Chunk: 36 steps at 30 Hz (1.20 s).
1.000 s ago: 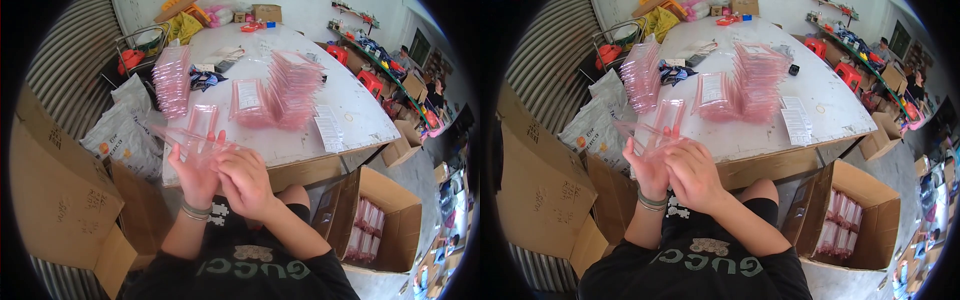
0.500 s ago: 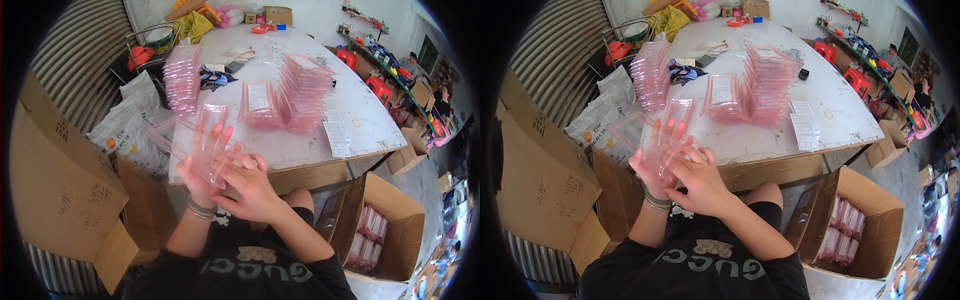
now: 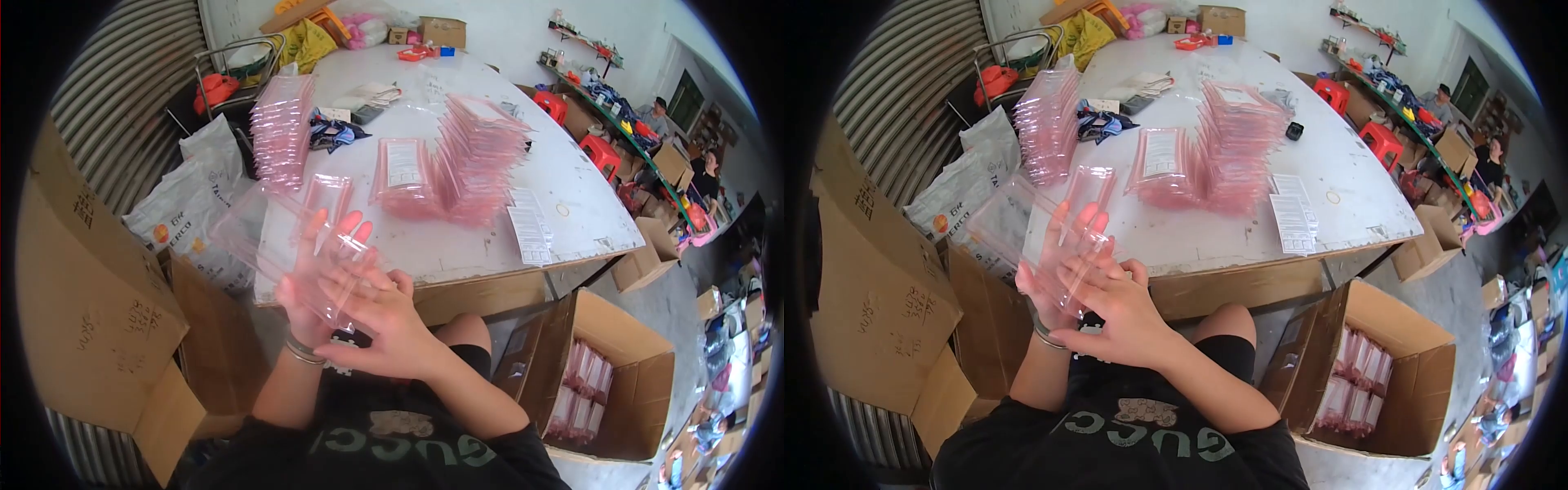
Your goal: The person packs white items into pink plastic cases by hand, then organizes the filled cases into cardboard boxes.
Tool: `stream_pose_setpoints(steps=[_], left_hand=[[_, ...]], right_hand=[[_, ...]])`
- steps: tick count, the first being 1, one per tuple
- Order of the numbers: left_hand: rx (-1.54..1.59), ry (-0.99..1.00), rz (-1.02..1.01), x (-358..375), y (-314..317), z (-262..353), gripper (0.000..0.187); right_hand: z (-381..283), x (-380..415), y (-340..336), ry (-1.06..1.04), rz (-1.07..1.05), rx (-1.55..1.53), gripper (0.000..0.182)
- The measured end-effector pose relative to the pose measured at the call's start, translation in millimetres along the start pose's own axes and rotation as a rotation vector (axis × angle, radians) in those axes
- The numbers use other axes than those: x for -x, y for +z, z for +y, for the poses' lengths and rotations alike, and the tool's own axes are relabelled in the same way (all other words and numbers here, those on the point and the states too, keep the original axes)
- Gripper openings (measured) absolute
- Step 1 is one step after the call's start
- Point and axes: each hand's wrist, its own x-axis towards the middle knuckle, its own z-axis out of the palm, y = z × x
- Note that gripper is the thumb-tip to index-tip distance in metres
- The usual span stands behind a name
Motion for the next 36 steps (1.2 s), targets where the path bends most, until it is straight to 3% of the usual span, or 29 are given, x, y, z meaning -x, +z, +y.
stream_pose_setpoints(steps=[6, 9, 15, 18, 21, 23, 27, 31, 33, 35, 36], left_hand=[[0.122, -0.056, 0.296, 0, 11, -9, 0.098], [0.008, -0.114, 0.25, -2, 7, -1, 0.096], [-0.069, -0.169, 0.315, 0, -1, -5, 0.091], [-0.046, -0.179, 0.358, -8, 10, -5, 0.092], [0.03, -0.136, 0.251, -2, 7, -14, 0.09], [-0.015, -0.178, 0.256, 4, 1, -14, 0.088], [-0.066, -0.225, 0.43, 5, 0, -16, 0.078], [-0.008, -0.28, 0.513, 5, -7, -17, 0.072], [0.256, -0.267, 0.527, -7, -37, -6, 0.071], [0.405, -0.253, 0.515, -8, -51, 7, 0.07], [0.42, -0.253, 0.492, -9, -48, 17, 0.069]], right_hand=[[1, -11, 1, 0.007, 0.047, 0.119, 0.089], [-1, -10, -2, 0.127, -0.114, 0.082, 0.086], [15, 1, 11, 0.008, -0.008, 0.021, 0.083], [23, -1, 17, 0.083, 0.011, 0.01, 0.075], [20, -7, 3, 0.193, -0.018, -0.085, 0.08], [24, -6, 4, 0.123, -0.007, -0.012, 0.08], [22, -7, 8, 0.132, -0.11, -0.003, 0.08], [25, 5, 21, 0.074, 0.035, -0.072, 0.071], [24, 15, 15, 0.001, 0.181, -0.152, 0.062], [45, 30, -31, -0.194, 0.179, -0.133, 0.048], [63, 44, -61, -0.088, 0.218, 0.039, 0.05]])
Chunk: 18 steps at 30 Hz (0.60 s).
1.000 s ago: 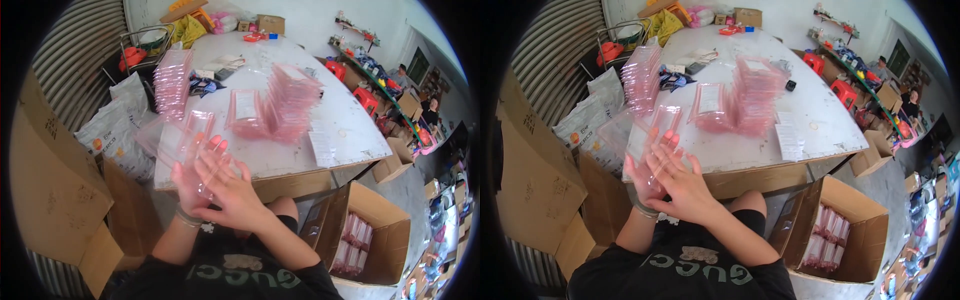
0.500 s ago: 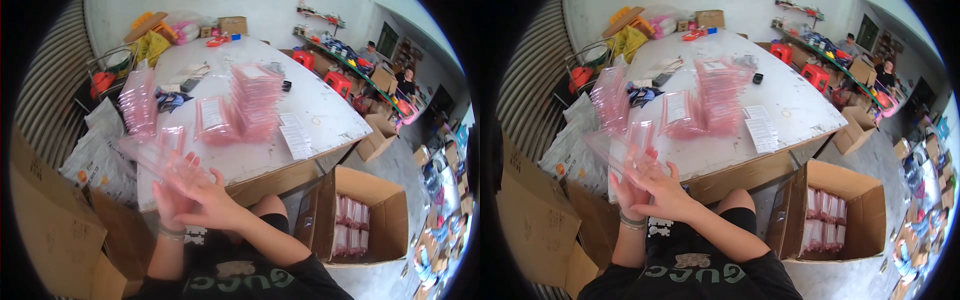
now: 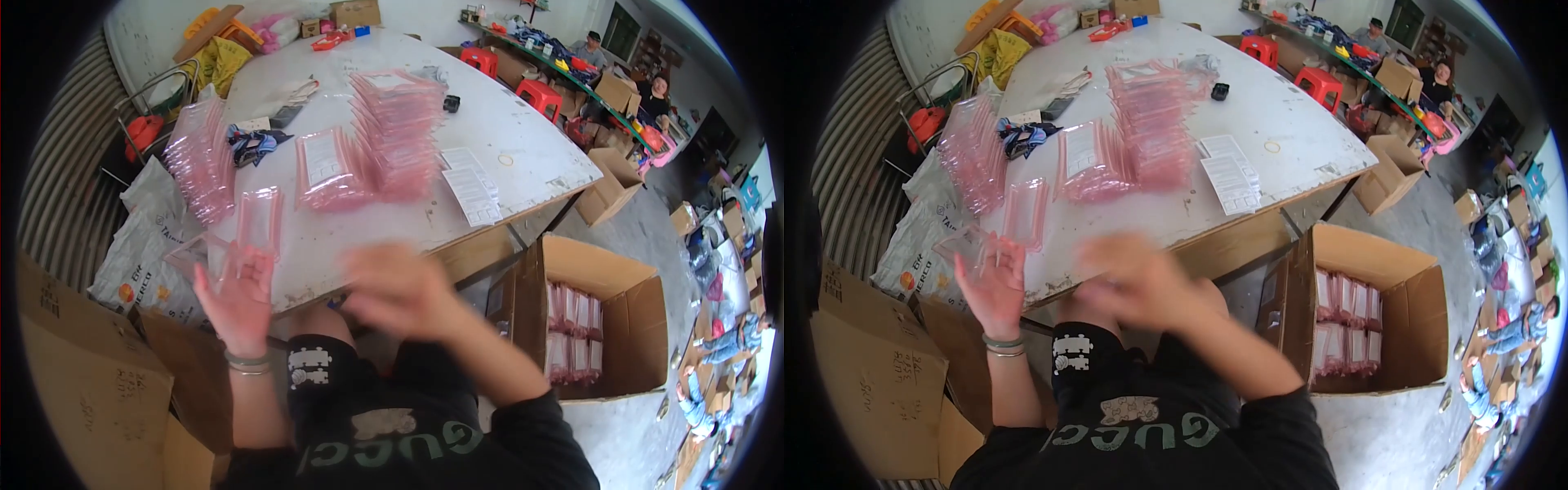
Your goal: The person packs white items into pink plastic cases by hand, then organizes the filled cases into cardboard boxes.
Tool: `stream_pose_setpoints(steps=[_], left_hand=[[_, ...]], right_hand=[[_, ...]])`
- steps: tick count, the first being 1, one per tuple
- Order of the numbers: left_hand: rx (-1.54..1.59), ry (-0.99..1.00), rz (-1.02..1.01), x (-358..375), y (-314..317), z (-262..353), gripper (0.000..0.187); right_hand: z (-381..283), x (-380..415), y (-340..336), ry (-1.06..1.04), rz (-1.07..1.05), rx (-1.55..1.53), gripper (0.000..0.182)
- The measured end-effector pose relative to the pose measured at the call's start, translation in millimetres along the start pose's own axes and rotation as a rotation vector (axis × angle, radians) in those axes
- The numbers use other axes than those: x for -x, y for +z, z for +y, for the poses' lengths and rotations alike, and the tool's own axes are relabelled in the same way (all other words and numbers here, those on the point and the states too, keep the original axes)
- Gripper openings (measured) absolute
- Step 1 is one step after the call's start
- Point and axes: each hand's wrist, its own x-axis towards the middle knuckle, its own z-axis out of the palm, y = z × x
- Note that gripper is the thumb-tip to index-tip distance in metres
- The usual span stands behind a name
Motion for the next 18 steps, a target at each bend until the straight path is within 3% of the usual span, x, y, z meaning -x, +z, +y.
stream_pose_setpoints(steps=[2, 3, 4, 6, 9, 13, 14, 15, 16, 18], left_hand=[[0.026, -0.02, -0.016, 7, 0, 10, 0.069], [0.047, -0.027, -0.018, 10, -3, 13, 0.069], [0.071, -0.029, -0.026, 10, -4, 13, 0.068], [0.126, -0.07, -0.059, 4, -11, 8, 0.07], [0.175, -0.139, -0.108, 0, -4, -6, 0.074], [0.248, -0.225, -0.054, -1, 1, -20, 0.076], [0.245, -0.223, -0.041, -1, 0, -22, 0.076], [0.241, -0.204, -0.024, -2, -1, -23, 0.077], [0.238, -0.18, -0.005, -1, 1, -21, 0.077], [0.257, -0.172, 0.049, -1, 16, -23, 0.077]], right_hand=[[36, 18, -63, 0.185, 0.009, 0.37, 0.054], [43, 27, -87, 0.411, -0.168, 0.685, 0.062], [65, 46, -98, 0.458, -0.265, 1.002, 0.062], [105, 79, -108, 0.349, -0.289, 1.298, 0.046], [129, 86, -120, 0.38, -0.421, 1.257, 0.029], [107, 59, -139, 0.169, -0.017, 1.375, 0.017], [81, 43, -146, 0.269, 0.04, 1.338, 0.018], [53, 26, -145, 0.222, 0.179, 1.303, 0.025], [38, 18, -145, -0.018, 0.404, 1.147, 0.028], [-3, 12, -125, 0.153, 0.638, 0.594, 0.027]])
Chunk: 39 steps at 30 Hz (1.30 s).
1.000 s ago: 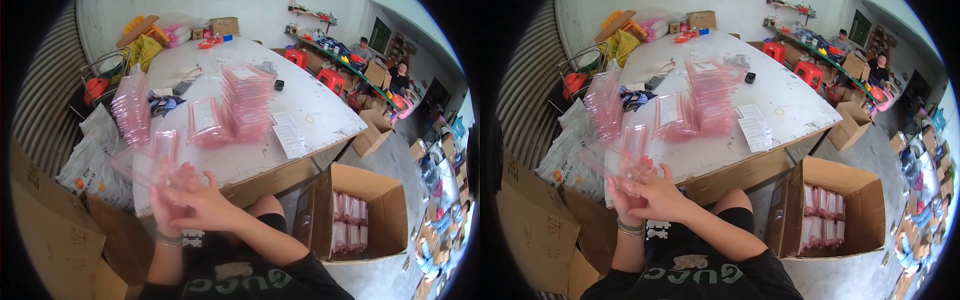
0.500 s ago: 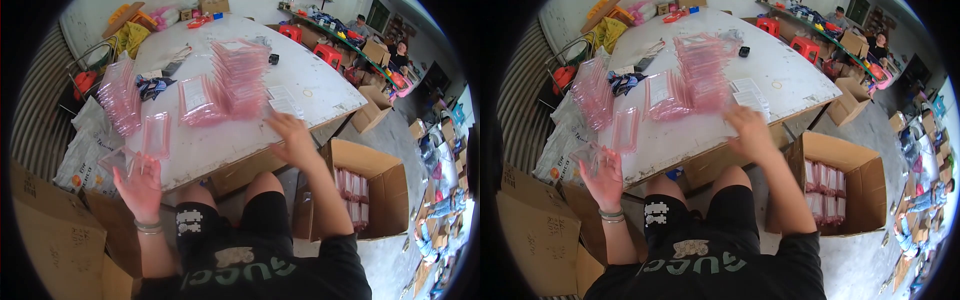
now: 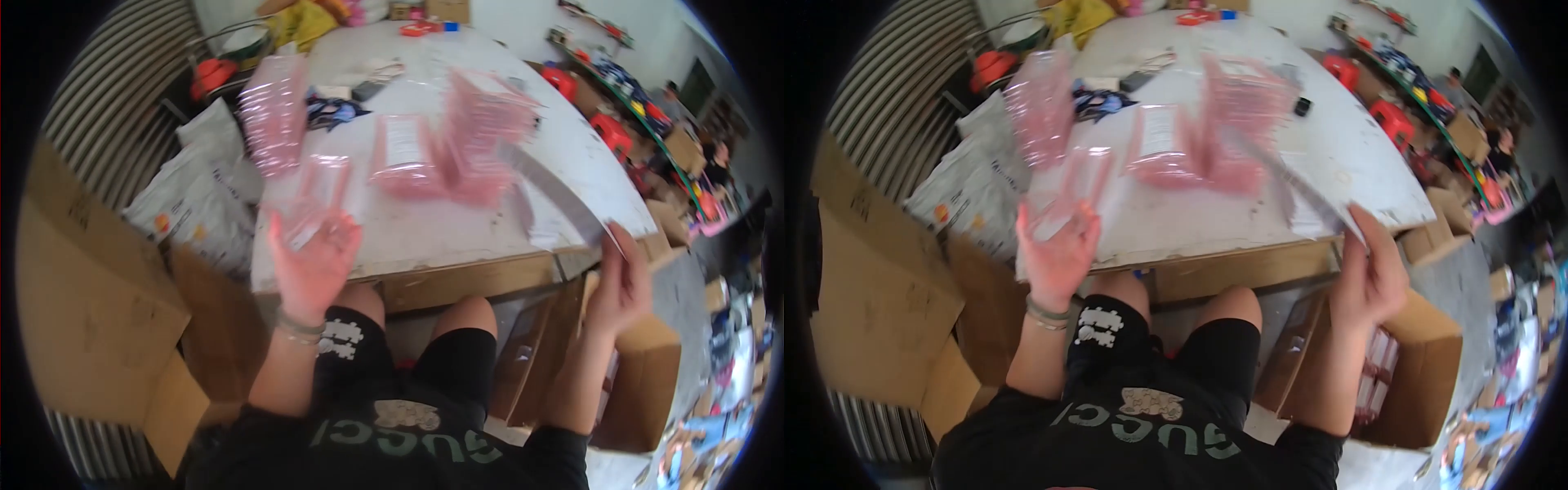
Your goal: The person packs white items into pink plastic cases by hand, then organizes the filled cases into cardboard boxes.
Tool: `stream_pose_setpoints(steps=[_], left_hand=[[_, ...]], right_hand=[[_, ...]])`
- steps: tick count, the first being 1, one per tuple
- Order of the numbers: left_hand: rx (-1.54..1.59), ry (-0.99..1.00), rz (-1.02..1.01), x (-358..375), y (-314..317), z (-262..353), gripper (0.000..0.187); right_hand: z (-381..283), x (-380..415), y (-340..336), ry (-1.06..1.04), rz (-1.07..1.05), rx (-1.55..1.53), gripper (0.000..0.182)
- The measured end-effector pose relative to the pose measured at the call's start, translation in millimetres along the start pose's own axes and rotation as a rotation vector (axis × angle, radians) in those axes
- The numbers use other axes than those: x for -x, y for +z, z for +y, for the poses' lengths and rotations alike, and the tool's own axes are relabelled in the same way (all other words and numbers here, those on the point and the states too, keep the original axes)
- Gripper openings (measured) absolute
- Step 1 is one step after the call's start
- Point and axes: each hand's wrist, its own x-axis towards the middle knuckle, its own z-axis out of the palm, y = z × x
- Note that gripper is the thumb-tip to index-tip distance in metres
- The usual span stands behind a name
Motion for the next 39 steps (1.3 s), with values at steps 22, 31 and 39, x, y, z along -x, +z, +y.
stream_pose_setpoints(steps=[22, 31, 39], left_hand=[[-0.324, 0.13, -0.194, 21, 10, -23, 0.086], [-0.407, 0.177, -0.333, 31, -7, -55, 0.082], [-0.517, 0.186, -0.294, 29, -15, -52, 0.083]], right_hand=[[-126, 17, 66, -0.766, -0.502, -0.109, 0.036], [-138, 21, 103, -0.907, -0.537, 0.1, 0.028], [-137, 25, 110, -0.881, -0.581, 0.044, 0.028]])
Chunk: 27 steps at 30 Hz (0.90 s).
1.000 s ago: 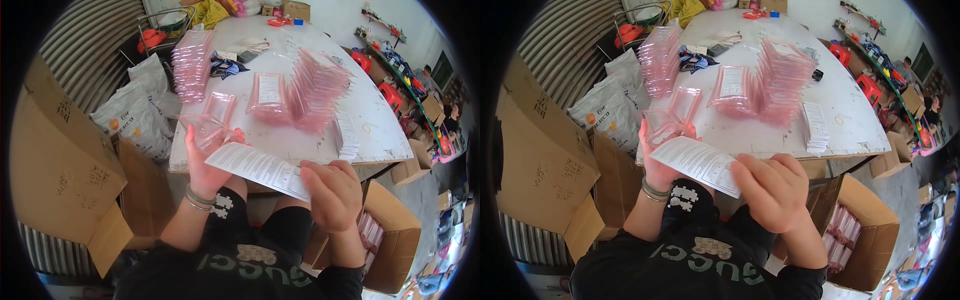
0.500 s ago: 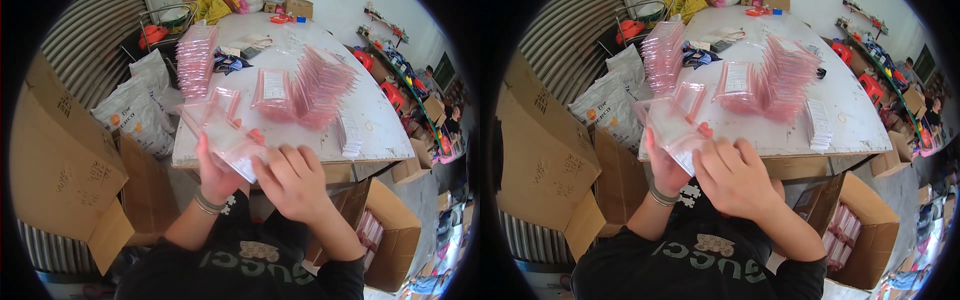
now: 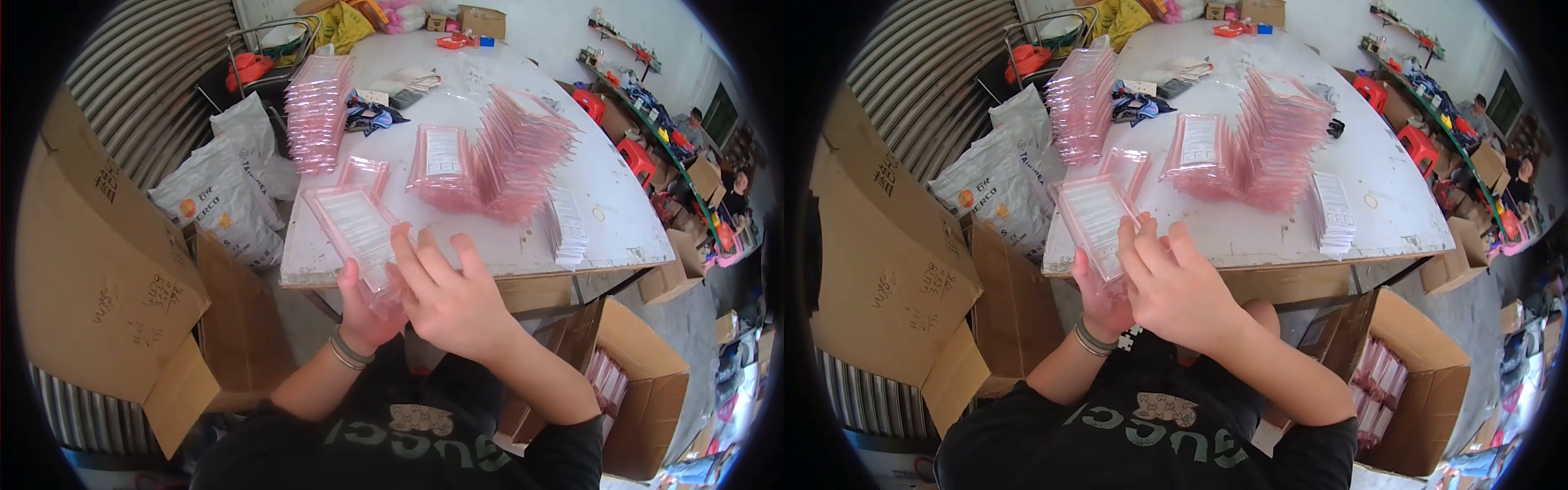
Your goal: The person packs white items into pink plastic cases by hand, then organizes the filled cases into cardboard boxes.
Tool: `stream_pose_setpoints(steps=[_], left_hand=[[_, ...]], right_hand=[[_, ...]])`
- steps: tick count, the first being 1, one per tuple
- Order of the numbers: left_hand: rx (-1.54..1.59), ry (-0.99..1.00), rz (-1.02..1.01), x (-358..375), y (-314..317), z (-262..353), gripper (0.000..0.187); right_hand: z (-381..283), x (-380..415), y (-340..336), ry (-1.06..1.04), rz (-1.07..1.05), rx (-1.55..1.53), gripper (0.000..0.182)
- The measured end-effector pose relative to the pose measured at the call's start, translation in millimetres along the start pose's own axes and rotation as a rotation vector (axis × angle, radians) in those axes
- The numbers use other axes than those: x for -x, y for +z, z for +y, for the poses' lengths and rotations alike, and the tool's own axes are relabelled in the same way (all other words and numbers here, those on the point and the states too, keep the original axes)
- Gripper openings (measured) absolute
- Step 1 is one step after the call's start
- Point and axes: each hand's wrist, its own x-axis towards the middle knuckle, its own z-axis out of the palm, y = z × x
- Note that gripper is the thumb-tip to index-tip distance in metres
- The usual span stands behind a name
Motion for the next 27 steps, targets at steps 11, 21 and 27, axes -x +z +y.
stream_pose_setpoints(steps=[11, 21, 27], left_hand=[[0.067, -0.112, 0.06, -15, 3, 4, 0.074], [-0.268, -0.184, 0.18, -54, -1, 43, 0.062], [-0.584, -0.236, 0.199, -144, -48, 87, 0.042]], right_hand=[[8, 16, 21, 0.021, 0.085, -0.062, 0.022], [18, 23, 1, 0.096, 0.03, -0.323, 0.036], [31, 23, -102, 0.169, 0.273, -0.47, 0.025]])
